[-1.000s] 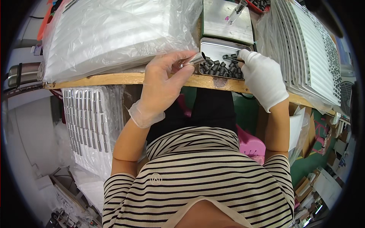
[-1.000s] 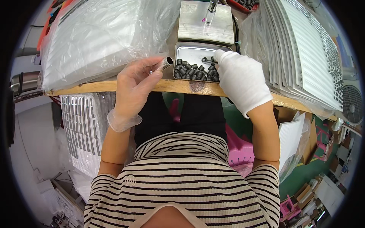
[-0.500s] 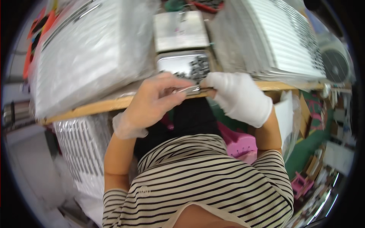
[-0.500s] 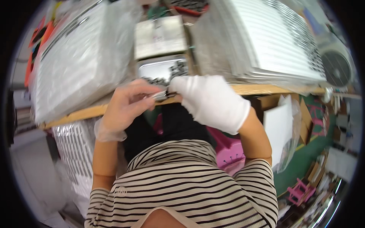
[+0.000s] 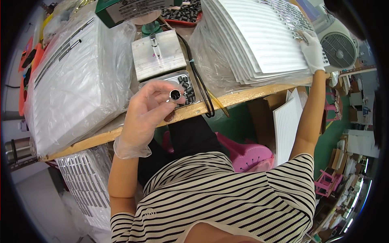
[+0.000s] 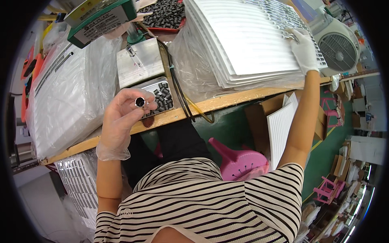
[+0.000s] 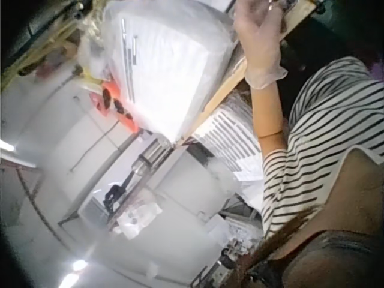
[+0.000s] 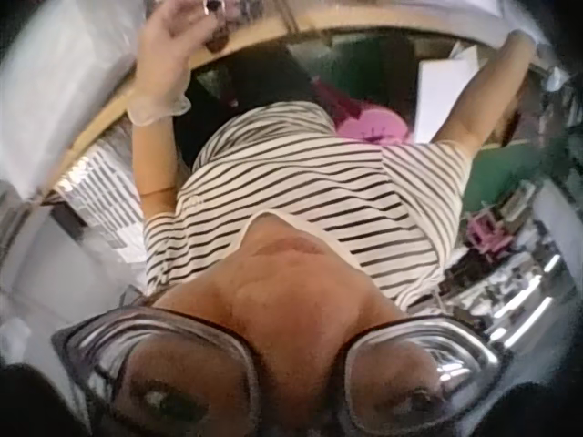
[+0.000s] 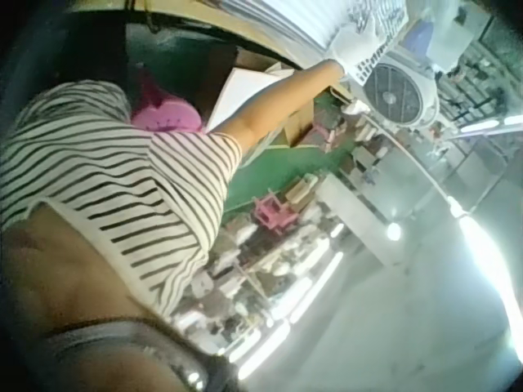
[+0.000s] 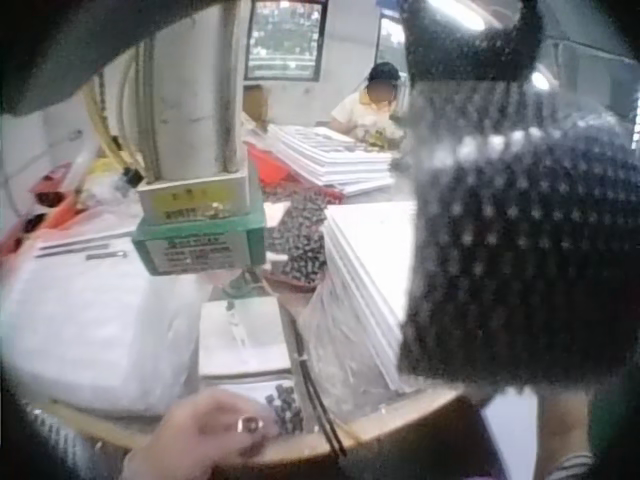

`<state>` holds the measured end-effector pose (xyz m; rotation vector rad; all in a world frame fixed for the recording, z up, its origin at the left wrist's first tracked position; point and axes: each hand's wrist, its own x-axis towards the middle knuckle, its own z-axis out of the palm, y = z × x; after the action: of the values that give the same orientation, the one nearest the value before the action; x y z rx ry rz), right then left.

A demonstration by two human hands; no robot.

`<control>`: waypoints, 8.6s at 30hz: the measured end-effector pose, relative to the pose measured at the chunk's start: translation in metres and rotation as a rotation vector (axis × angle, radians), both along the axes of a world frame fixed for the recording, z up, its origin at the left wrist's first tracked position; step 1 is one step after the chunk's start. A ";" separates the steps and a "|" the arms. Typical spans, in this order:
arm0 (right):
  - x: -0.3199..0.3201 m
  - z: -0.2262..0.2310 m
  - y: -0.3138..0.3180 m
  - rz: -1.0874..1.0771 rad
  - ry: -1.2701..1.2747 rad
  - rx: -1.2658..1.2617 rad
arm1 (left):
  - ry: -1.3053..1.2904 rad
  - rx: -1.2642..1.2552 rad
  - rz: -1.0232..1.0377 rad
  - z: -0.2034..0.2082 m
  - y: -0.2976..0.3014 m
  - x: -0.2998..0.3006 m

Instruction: Assembling small metal components using manual tools and a machine.

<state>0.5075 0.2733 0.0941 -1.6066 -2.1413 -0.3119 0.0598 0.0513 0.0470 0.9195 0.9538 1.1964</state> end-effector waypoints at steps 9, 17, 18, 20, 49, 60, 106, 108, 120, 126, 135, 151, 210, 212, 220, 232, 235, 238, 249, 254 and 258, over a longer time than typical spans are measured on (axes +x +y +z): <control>-0.197 -0.001 -0.134 0.517 0.740 -0.498 | 0.122 0.293 0.148 -0.022 0.003 0.000; -0.258 -0.027 -0.135 0.770 0.588 -0.883 | 0.718 0.423 -0.142 -0.001 -0.004 -0.034; -0.268 -0.026 -0.135 0.655 0.673 -1.081 | 0.426 0.178 -0.145 -0.005 -0.002 -0.034; -0.281 -0.032 -0.135 0.621 0.833 -1.157 | 0.124 -0.057 -0.132 -0.010 0.006 -0.031; -0.300 -0.020 -0.181 0.673 1.254 -0.774 | 0.459 0.193 0.021 0.037 -0.023 -0.025; -0.292 -0.045 -0.151 0.467 0.033 -0.507 | 1.698 0.501 0.596 0.049 0.103 -0.213; -0.036 0.006 -0.029 -0.104 -0.021 0.235 | 0.107 0.060 0.101 -0.004 -0.003 -0.016; -0.027 0.002 -0.017 -0.113 0.064 -0.087 | 0.118 0.048 0.099 -0.003 -0.001 -0.015; -0.027 -0.002 -0.008 -0.006 -0.159 0.001 | 0.214 0.289 0.089 -0.012 -0.001 -0.021; -0.055 0.001 -0.031 -0.069 0.060 0.096 | 0.280 0.372 0.114 -0.016 0.001 -0.024; -0.252 -0.008 -0.153 0.614 0.462 -0.529 | 0.595 0.564 0.152 -0.006 -0.009 -0.016; -0.323 -0.044 -0.079 0.399 0.591 -0.450 | 0.930 0.677 0.605 -0.059 0.110 -0.037; -0.283 -0.052 -0.147 0.369 -0.355 -0.366 | 2.029 0.024 0.378 0.045 0.090 -0.259; -0.285 -0.051 -0.147 0.433 -0.301 -0.329 | 1.848 0.726 0.441 0.053 0.073 -0.239; -0.286 -0.055 -0.147 0.420 -0.267 -0.353 | 0.607 0.287 0.424 0.055 -0.017 -0.097; -0.301 -0.072 -0.149 0.477 -0.203 -0.279 | 0.468 0.149 0.310 -0.030 -0.056 -0.052; -0.299 -0.069 -0.150 0.536 -0.055 -0.255 | 0.577 0.124 0.354 -0.035 -0.047 -0.052; -0.293 -0.045 -0.160 0.638 0.198 -0.329 | 0.510 0.012 0.354 -0.039 -0.043 -0.055; -0.271 -0.022 -0.161 0.813 -0.097 -0.379 | 0.561 0.213 0.044 -0.020 -0.024 -0.035; -0.200 -0.001 -0.122 0.443 0.271 -0.165 | 0.524 0.147 0.178 -0.015 -0.019 -0.032; -0.094 0.014 -0.032 -0.222 0.038 0.070 | 0.311 0.099 0.150 -0.014 -0.013 -0.029</control>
<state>0.4131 0.2409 0.1083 -1.7972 -1.9048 -0.4170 0.0303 0.0378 0.0328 1.1523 1.2384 1.2581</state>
